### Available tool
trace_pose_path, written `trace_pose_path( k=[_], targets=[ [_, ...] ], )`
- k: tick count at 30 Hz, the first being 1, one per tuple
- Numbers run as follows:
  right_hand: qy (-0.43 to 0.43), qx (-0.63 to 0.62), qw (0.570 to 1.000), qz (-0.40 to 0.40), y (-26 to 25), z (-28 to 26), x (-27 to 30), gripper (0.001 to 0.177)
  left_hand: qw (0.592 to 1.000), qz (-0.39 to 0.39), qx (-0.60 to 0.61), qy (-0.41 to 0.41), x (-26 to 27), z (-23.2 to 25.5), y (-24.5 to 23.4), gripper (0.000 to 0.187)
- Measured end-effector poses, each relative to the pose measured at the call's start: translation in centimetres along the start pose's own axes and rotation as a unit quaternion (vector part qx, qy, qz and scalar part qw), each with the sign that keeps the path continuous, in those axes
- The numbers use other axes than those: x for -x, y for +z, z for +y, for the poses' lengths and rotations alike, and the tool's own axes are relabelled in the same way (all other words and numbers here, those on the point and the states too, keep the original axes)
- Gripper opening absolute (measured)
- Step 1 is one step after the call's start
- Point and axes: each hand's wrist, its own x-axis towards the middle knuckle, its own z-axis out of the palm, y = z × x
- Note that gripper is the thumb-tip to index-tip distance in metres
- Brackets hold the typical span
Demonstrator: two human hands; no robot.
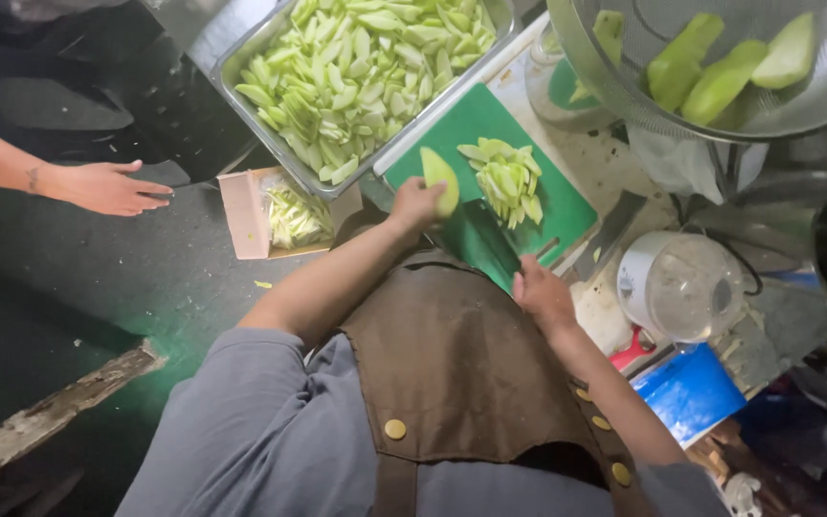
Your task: Slicing green vegetables on a cutting board using a cleaver
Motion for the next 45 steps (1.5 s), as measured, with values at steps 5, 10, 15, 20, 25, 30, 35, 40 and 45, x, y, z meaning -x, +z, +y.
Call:
trace_pose_path(
  k=[5, 10, 15, 20, 25, 30, 35, 40, 45],
  targets=[
    [0.037, -0.015, 0.999, 0.022, -3.3, -2.7, 1.7, 0.031, 0.985, -0.131, -0.082, -0.076, 5.7, 3.5, -0.3, 0.063],
    [0.032, -0.052, 0.998, 0.035, -2.5, -2.6, 1.0, 0.034, 0.971, -0.185, -0.113, -0.105, 5.3, 2.8, -0.9, 0.064],
    [0.013, -0.029, 0.999, 0.009, -2.8, -2.9, 1.4, 0.033, 0.952, -0.114, -0.284, 0.008, 3.9, 2.1, -0.4, 0.048],
    [-0.003, 0.017, 1.000, 0.013, -2.5, -1.9, 0.4, 0.027, 0.832, -0.037, -0.476, 0.282, 2.1, 2.1, -3.4, 0.053],
    [-0.027, 0.066, 0.997, 0.033, -1.5, -0.9, -0.2, 0.024, 0.778, -0.078, -0.465, 0.415, 2.1, 3.9, -4.3, 0.035],
    [-0.046, 0.091, 0.993, 0.065, 0.0, 0.8, -1.2, 0.023, 0.611, -0.026, -0.649, 0.453, -2.6, 4.0, -5.6, 0.048],
    [-0.033, 0.063, 0.995, 0.072, 0.2, 0.2, -0.8, 0.021, 0.625, -0.016, -0.658, 0.420, -3.6, 2.8, -5.6, 0.041],
    [-0.018, 0.049, 0.997, 0.051, 0.4, 0.2, -0.8, 0.020, 0.656, -0.034, -0.653, 0.376, 3.6, 6.2, -5.1, 0.050],
    [0.002, 0.013, 1.000, 0.020, -0.3, -0.2, -0.6, 0.022, 0.645, -0.097, -0.651, 0.388, -0.9, 6.1, -5.7, 0.053]
  ],
)
